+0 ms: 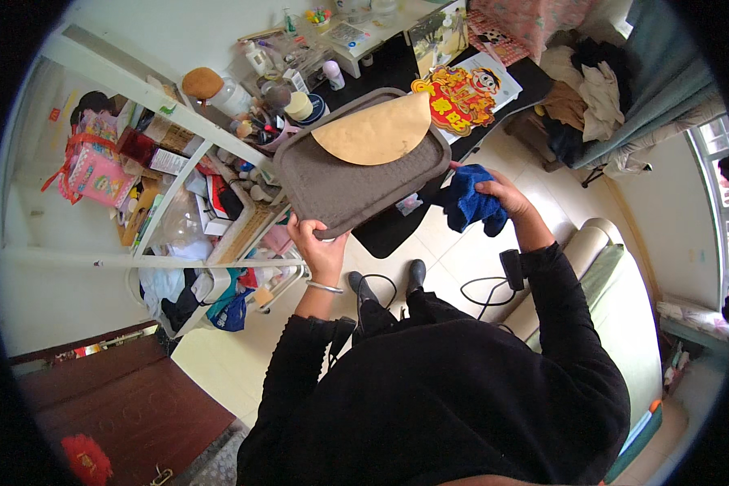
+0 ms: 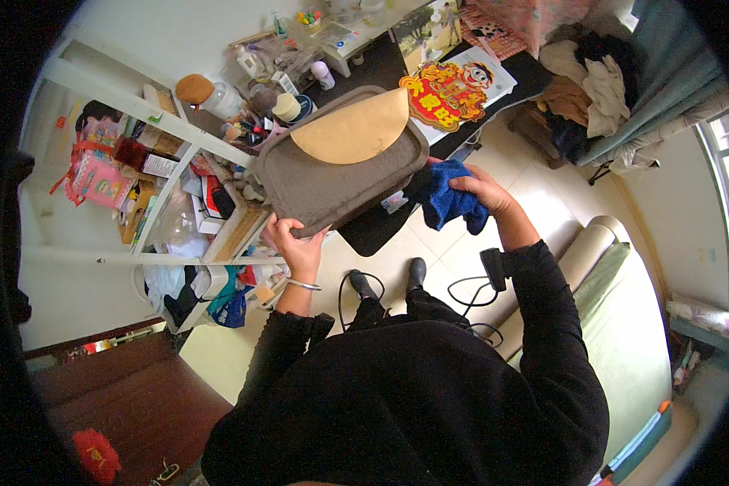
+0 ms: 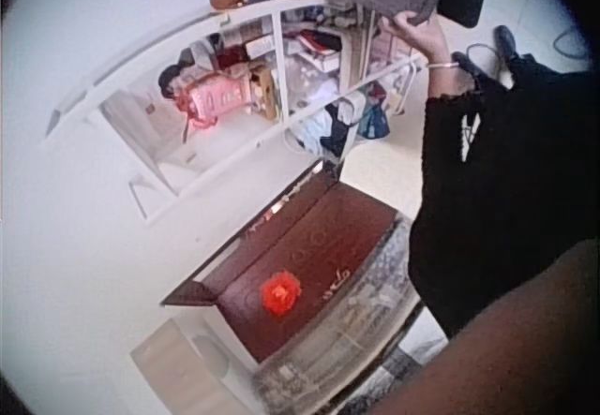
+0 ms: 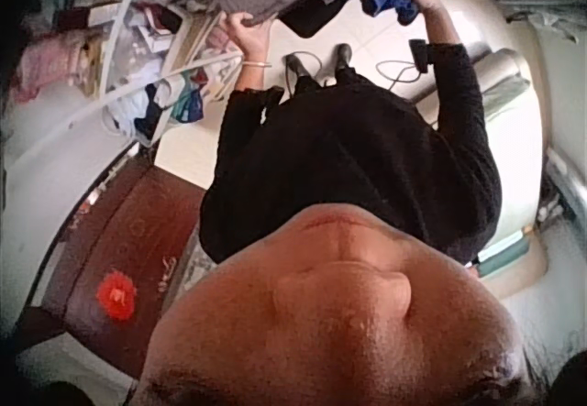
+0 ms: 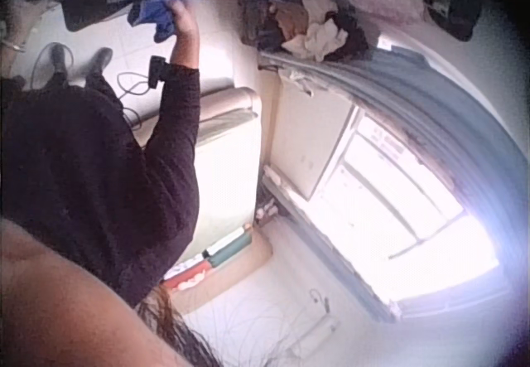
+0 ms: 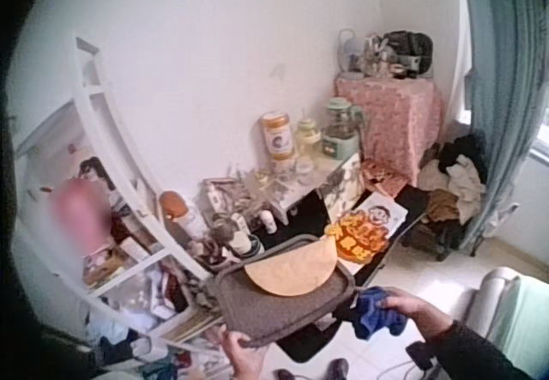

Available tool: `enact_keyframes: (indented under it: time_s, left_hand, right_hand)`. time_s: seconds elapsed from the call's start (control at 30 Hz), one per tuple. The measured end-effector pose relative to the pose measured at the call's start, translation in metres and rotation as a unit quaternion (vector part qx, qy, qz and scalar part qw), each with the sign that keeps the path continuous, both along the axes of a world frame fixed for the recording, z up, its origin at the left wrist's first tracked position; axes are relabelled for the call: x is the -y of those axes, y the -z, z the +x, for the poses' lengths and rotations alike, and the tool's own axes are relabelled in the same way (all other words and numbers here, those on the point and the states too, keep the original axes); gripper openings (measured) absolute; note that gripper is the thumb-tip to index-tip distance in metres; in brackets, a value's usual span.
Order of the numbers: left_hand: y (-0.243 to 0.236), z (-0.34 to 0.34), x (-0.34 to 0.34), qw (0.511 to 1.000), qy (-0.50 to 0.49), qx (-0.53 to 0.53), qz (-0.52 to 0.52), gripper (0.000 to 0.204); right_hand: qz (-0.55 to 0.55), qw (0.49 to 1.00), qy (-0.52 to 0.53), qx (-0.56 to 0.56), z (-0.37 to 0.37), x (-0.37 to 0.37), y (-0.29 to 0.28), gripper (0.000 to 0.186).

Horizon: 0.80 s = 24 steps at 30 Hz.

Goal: The person wipes a white shelving unit and its contents with a blue cloth. They remove items such as a basket, a decorative cutout, and a tray, wipe them, and place them back on the shelf. The person also wipes the shelf surfaces and handles various small items.

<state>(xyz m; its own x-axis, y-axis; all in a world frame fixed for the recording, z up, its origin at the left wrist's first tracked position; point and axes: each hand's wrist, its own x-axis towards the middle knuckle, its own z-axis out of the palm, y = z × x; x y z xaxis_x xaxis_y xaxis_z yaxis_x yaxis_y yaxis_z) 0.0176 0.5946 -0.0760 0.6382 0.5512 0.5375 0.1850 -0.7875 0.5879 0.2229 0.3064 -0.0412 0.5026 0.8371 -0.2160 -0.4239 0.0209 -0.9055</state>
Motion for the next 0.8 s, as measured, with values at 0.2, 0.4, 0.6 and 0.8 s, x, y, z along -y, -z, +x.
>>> enact_keyframes:
  time_s: [0.2,0.4,0.6,0.8]
  left_hand:
    - [0.011,0.014,0.006,0.995,0.049,-0.004,-0.093,0.066]
    - [-0.062,0.029,-0.031,0.994,0.085,-0.069,0.027,0.092]
    - [-0.073,0.148,-0.076,0.860,0.229,-0.201,0.410,0.038]
    - [-0.076,0.177,-0.107,0.932,0.134,-0.314,0.122,0.033]
  right_hand:
    - [-0.008,1.000,0.008,0.001,0.000,-0.021,0.012,0.080]
    - [-0.001,1.000,0.001,0.023,0.001,-0.012,0.002,0.084]
    - [0.005,0.999,0.045,0.012,-0.009,-0.008,-0.010,0.088]
    - [0.015,0.994,0.100,0.041,-0.021,0.013,-0.022,0.086]
